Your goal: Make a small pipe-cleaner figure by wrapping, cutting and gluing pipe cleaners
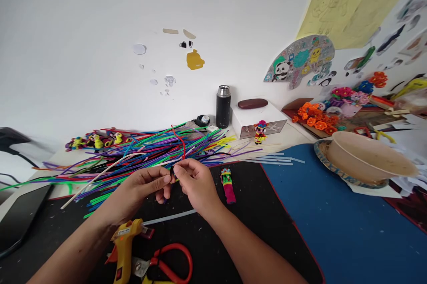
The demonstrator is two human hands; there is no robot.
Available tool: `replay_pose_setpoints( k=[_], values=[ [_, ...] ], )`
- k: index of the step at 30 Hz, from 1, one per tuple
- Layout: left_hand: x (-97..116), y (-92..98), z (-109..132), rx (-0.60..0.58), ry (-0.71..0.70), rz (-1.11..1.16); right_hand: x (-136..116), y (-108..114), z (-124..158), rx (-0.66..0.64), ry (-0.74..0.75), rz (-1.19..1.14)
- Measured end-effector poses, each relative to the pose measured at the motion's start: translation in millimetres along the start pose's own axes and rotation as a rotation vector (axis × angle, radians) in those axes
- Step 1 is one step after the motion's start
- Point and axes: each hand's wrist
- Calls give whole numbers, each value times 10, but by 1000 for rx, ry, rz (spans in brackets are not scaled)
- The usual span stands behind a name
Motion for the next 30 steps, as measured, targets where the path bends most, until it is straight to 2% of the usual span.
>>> replay_pose_setpoints(
  k=[12, 22, 30],
  values=[
    [6, 12, -8, 49, -16, 66, -8, 8, -13, 16, 5, 10],
    [24, 42, -14, 192, -99, -85, 8, 16, 3, 1, -1, 34],
    [64, 22, 5, 219, -101, -119, 29, 20, 3, 8, -1, 49]
  ],
)
Point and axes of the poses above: each hand's wrist, its own z-axis away from the middle knuckle, its own y-axis out of the back of the hand, x = y × z, and after that the axes turned 15 degrees about y, right-handed
